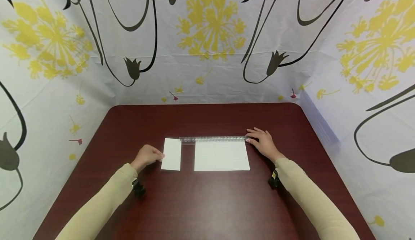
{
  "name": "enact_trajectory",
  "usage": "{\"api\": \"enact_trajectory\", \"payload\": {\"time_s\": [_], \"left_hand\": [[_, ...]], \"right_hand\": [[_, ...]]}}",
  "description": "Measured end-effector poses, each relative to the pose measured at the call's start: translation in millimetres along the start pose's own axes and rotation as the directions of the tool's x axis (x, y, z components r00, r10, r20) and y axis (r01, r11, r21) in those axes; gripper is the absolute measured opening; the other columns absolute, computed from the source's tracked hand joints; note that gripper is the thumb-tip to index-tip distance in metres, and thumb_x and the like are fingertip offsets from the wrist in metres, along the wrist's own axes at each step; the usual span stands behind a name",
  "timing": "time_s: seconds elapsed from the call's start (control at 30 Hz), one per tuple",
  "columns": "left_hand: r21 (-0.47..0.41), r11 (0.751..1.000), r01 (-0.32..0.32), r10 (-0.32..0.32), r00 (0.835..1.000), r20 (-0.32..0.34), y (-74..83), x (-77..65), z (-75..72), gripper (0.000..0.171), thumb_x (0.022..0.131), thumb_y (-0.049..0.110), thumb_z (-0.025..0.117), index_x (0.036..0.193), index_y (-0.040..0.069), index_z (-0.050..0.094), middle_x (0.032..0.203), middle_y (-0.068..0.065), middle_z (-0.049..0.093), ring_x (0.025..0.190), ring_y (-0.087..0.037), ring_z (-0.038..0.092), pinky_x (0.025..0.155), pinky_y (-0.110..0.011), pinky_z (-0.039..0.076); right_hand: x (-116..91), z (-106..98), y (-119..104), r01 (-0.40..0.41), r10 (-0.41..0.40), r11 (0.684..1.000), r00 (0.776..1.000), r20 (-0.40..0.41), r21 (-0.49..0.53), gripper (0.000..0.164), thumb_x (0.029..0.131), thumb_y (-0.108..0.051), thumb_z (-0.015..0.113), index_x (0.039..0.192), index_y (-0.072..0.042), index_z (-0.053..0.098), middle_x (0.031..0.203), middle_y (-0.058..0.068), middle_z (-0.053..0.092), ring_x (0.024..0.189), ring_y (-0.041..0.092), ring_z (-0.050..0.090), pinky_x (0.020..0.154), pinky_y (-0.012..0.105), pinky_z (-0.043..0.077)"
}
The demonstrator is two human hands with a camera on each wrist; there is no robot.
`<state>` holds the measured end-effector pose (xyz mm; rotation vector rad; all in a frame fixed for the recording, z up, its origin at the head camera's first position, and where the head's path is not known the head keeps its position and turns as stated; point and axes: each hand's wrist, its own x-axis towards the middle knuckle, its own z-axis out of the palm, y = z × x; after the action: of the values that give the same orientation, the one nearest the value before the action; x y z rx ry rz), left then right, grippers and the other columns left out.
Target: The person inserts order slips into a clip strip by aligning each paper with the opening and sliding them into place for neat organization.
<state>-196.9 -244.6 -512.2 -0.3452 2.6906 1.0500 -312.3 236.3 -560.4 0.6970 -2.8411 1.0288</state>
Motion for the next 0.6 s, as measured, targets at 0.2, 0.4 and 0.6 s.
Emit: {"api": "enact_trajectory", "payload": {"time_s": [0.2,0.4,0.6], "left_hand": [[-0.008,1.0,-0.015,0.015,1.0,-0.006,1.4,1.0,2.7,0.019,0.086,0.022,0.075,0.085,0.003,0.078,0.087,-0.009,0.073,0.076,-0.018,0.056,0.062,-0.025,0.043],[-0.013,0.999,-0.031,0.031,0.999,-0.013,1.7,3.0,5.6,0.018,0.084,0.021,0.075,0.084,0.004,0.079,0.081,-0.005,0.073,0.074,-0.016,0.056,0.062,-0.024,0.043],[-0.022,0.999,-0.043,0.042,0.999,-0.014,5.2,3.4,7.2,0.018,0.084,0.022,0.075,0.078,0.006,0.078,0.078,-0.004,0.073,0.072,-0.015,0.056,0.062,-0.024,0.043]], "right_hand": [[1.1,-0.5,0.1,-0.011,0.011,1.0,1.0,0.017,-0.003,0.033,0.097,-0.026,0.063,0.126,-0.011,0.068,0.149,0.013,0.052,0.147,0.038,0.033,0.117,0.072,0.007],[1.8,-1.0,0.0,-0.016,0.016,1.0,1.0,0.026,-0.014,0.032,0.098,-0.027,0.063,0.125,-0.012,0.068,0.149,0.012,0.052,0.148,0.037,0.033,0.117,0.072,0.007],[1.5,-1.0,0.2,-0.012,0.012,1.0,1.0,0.016,-0.011,0.032,0.097,-0.026,0.063,0.125,-0.012,0.069,0.149,0.013,0.053,0.147,0.038,0.034,0.116,0.072,0.007]]}}
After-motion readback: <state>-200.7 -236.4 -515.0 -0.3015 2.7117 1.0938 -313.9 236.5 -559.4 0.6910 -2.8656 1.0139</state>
